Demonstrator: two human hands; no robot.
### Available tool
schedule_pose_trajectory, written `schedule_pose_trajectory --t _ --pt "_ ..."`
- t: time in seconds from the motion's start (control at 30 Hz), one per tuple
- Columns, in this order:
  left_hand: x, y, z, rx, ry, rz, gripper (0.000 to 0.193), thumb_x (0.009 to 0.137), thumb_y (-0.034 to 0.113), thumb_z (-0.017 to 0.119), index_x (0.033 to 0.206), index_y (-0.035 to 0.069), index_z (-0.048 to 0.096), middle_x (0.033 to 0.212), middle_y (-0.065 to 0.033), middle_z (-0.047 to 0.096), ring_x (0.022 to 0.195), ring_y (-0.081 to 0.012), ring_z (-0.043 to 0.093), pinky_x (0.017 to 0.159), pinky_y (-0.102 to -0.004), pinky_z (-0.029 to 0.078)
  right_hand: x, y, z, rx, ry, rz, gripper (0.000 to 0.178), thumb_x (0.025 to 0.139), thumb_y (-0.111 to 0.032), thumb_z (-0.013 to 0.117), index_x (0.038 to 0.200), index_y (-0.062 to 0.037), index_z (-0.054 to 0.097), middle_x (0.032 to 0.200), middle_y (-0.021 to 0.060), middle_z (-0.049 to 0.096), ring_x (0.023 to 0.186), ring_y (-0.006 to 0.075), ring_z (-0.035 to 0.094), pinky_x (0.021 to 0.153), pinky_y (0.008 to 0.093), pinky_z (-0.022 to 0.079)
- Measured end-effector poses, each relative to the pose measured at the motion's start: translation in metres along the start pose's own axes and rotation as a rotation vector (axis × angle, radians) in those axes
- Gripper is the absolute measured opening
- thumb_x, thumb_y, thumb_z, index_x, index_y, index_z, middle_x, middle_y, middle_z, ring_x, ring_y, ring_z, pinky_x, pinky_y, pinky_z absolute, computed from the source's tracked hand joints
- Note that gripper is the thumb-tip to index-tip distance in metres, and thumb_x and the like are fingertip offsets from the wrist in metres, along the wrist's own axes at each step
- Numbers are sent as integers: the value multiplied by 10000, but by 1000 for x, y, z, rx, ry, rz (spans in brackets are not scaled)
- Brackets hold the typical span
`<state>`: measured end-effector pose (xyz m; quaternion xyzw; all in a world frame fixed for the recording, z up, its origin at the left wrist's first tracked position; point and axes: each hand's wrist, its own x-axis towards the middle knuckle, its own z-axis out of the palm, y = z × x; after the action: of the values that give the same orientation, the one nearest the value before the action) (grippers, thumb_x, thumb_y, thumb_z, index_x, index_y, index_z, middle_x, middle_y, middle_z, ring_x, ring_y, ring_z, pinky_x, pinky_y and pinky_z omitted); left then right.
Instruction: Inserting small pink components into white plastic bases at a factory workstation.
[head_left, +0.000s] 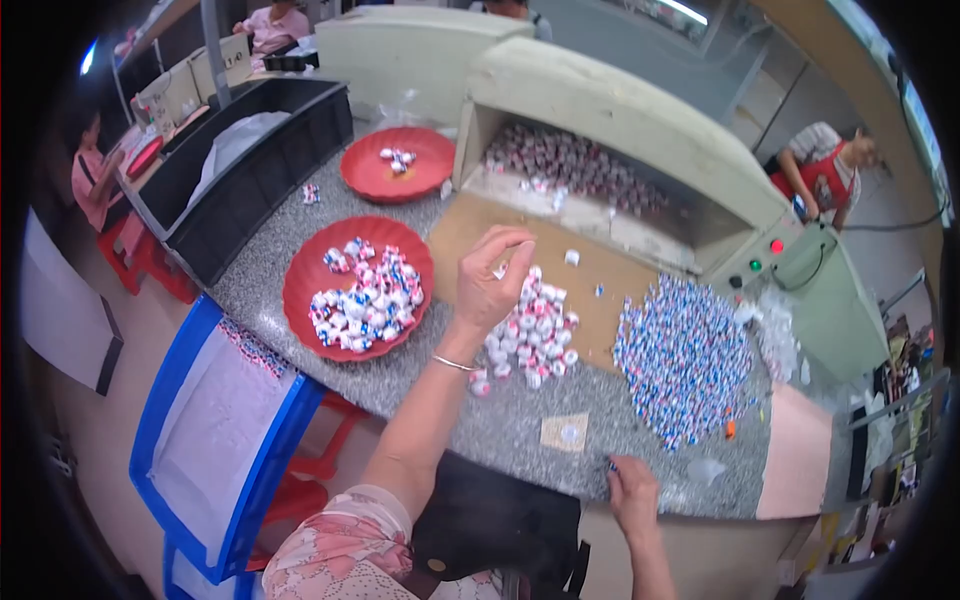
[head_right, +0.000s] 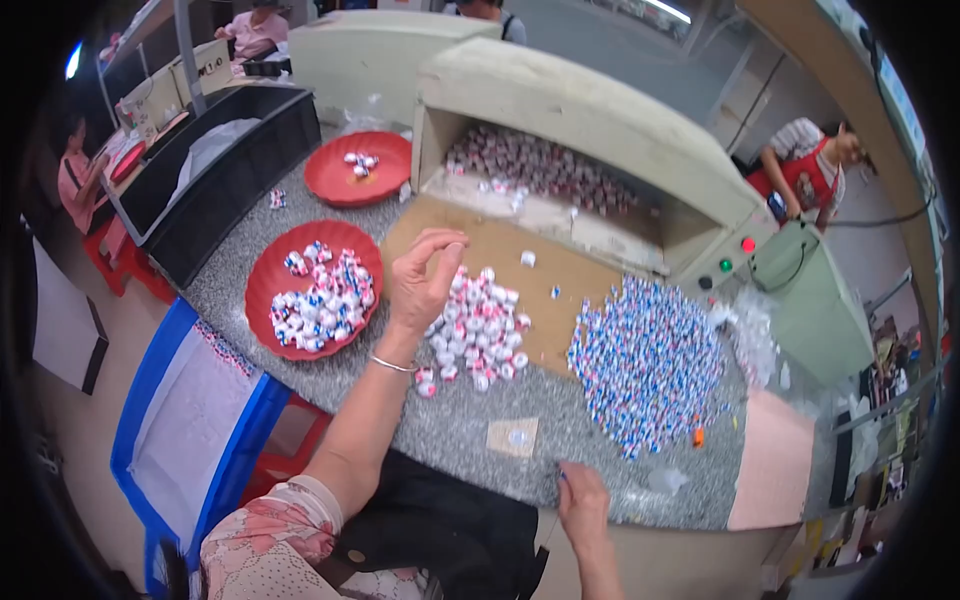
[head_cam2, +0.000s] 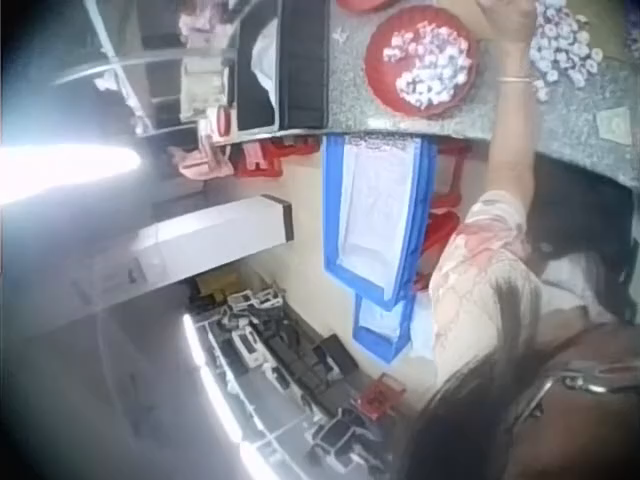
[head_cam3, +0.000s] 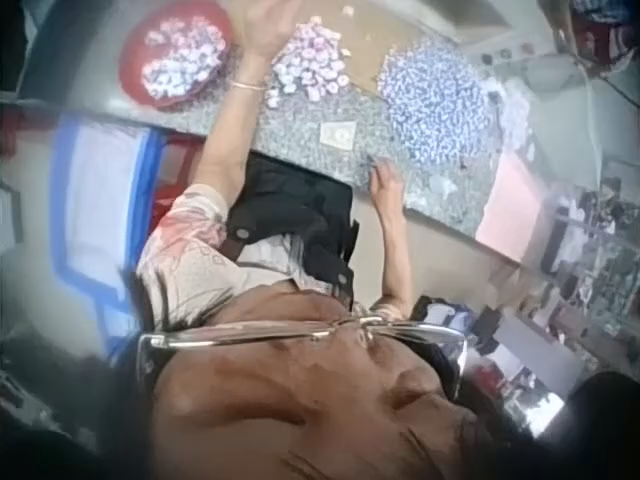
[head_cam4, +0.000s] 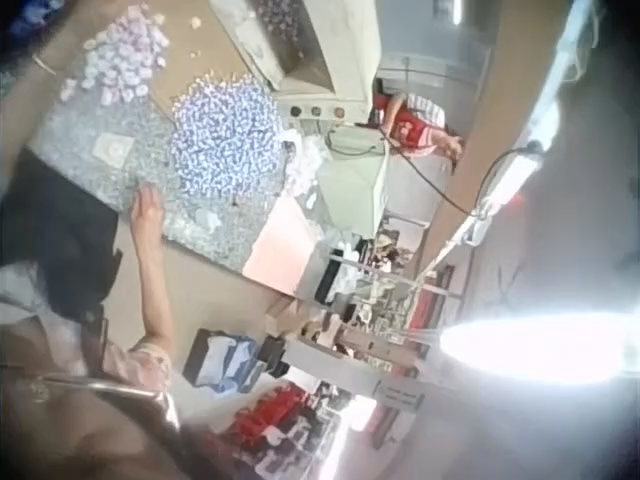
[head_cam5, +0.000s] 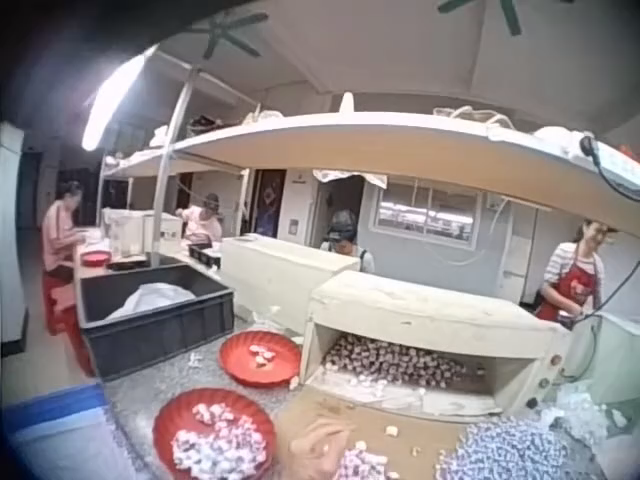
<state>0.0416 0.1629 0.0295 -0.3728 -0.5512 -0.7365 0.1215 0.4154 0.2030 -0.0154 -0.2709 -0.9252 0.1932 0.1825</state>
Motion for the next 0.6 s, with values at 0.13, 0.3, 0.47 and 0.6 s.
schedule_pose_trajectory --t 0.13,0.3,0.47,0.6 --pt "-34 54 -37 -29 -261 69 90 833 -16 671 921 -10 690 917 -117 682 851 -224 658 776 -328 518 4 6 -3 41 -1 13 221 743 39 707 959 -4 682 946 166 662 879 354 653 765 391 533" --pt "-91 50 -89 173 -448 -196 130 800 -37 689 926 -7 678 922 -101 673 816 -200 644 746 -317 512 13 12 -13 4 -102 81 211 773 30 693 975 -29 678 898 140 632 808 346 651 687 406 532" --pt "-124 40 -94 443 -498 -198 348 746 75 781 1058 36 631 1089 -107 601 791 -217 611 677 -321 499 13 6 -16 -35 -86 6 184 803 24 662 981 -17 680 931 158 652 812 349 662 695 408 538" --pt "-123 42 -87 551 -534 -196 413 699 148 827 1032 53 601 1008 -110 566 803 -263 601 677 -358 496 8 13 1 -92 -101 -60 209 823 4 640 1024 -42 677 921 163 651 819 355 661 706 434 550"
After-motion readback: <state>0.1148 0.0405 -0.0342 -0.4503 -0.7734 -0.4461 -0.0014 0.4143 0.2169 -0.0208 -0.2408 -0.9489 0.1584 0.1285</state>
